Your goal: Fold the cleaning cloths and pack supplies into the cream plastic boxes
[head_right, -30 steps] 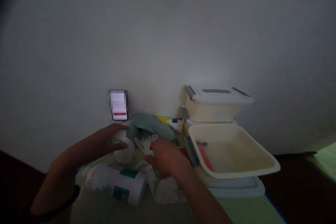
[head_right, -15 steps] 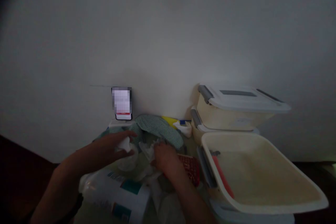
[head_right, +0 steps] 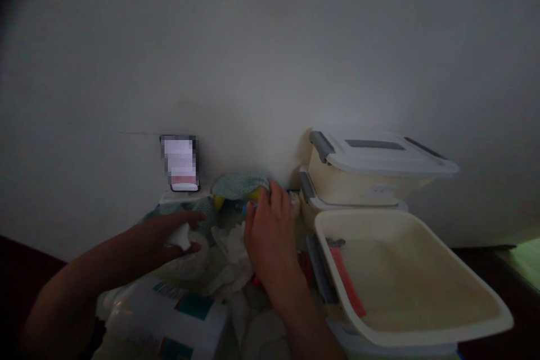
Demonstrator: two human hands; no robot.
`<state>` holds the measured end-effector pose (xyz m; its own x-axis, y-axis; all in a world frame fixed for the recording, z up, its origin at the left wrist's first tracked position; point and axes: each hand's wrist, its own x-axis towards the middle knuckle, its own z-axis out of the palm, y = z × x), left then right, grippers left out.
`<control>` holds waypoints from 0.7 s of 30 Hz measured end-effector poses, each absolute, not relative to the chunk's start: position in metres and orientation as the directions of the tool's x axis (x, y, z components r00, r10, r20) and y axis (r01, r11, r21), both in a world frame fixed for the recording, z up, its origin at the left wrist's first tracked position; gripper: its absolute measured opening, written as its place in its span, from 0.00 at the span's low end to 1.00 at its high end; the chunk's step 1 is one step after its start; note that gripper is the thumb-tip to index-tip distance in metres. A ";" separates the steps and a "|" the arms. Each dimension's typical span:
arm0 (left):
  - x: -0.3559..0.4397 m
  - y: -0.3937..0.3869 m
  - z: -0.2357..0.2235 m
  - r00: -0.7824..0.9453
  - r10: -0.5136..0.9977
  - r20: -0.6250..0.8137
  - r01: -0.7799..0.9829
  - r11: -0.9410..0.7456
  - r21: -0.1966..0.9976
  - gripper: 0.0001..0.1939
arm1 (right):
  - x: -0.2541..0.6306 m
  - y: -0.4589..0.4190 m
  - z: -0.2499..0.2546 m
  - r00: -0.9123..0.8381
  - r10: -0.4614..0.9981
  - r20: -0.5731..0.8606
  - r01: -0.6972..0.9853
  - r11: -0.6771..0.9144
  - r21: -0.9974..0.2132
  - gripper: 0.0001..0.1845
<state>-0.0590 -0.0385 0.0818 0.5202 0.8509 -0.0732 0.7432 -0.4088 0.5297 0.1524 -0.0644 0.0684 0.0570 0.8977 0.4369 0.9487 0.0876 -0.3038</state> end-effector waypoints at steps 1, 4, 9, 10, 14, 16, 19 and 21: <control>-0.058 -0.039 0.083 0.513 0.854 -0.090 0.752 -0.396 0.527 0.21 | 0.156 -0.069 0.078 0.082 0.830 0.552 0.937 0.124 -0.326 0.20; -0.055 -0.040 0.088 0.494 0.858 -0.140 0.779 -0.366 0.509 0.22 | 0.166 -0.083 0.103 0.151 0.683 0.715 0.911 0.184 -0.368 0.22; -0.057 -0.039 0.085 0.493 0.859 -0.137 0.790 -0.376 0.483 0.25 | 0.176 -0.101 0.120 0.234 0.591 0.772 0.869 0.228 -0.438 0.19; -0.058 -0.039 0.084 0.494 0.858 -0.137 0.791 -0.379 0.480 0.26 | 0.176 -0.103 0.121 0.241 0.580 0.778 0.866 0.234 -0.443 0.19; -0.059 -0.039 0.083 0.473 0.868 -0.150 0.808 -0.360 0.465 0.27 | 0.176 -0.113 0.126 0.237 0.559 0.795 0.877 0.229 -0.422 0.22; -0.057 -0.039 0.085 0.469 0.869 -0.156 0.816 -0.358 0.454 0.27 | 0.176 -0.118 0.129 0.233 0.554 0.799 0.886 0.218 -0.409 0.25; -0.054 -0.040 0.088 0.464 0.867 -0.184 0.831 -0.354 0.429 0.25 | 0.174 -0.124 0.133 0.269 0.501 0.822 0.880 0.218 -0.421 0.28; -0.054 -0.040 0.089 0.461 0.866 -0.193 0.836 -0.352 0.420 0.25 | 0.173 -0.125 0.133 0.289 0.446 0.847 0.878 0.229 -0.420 0.30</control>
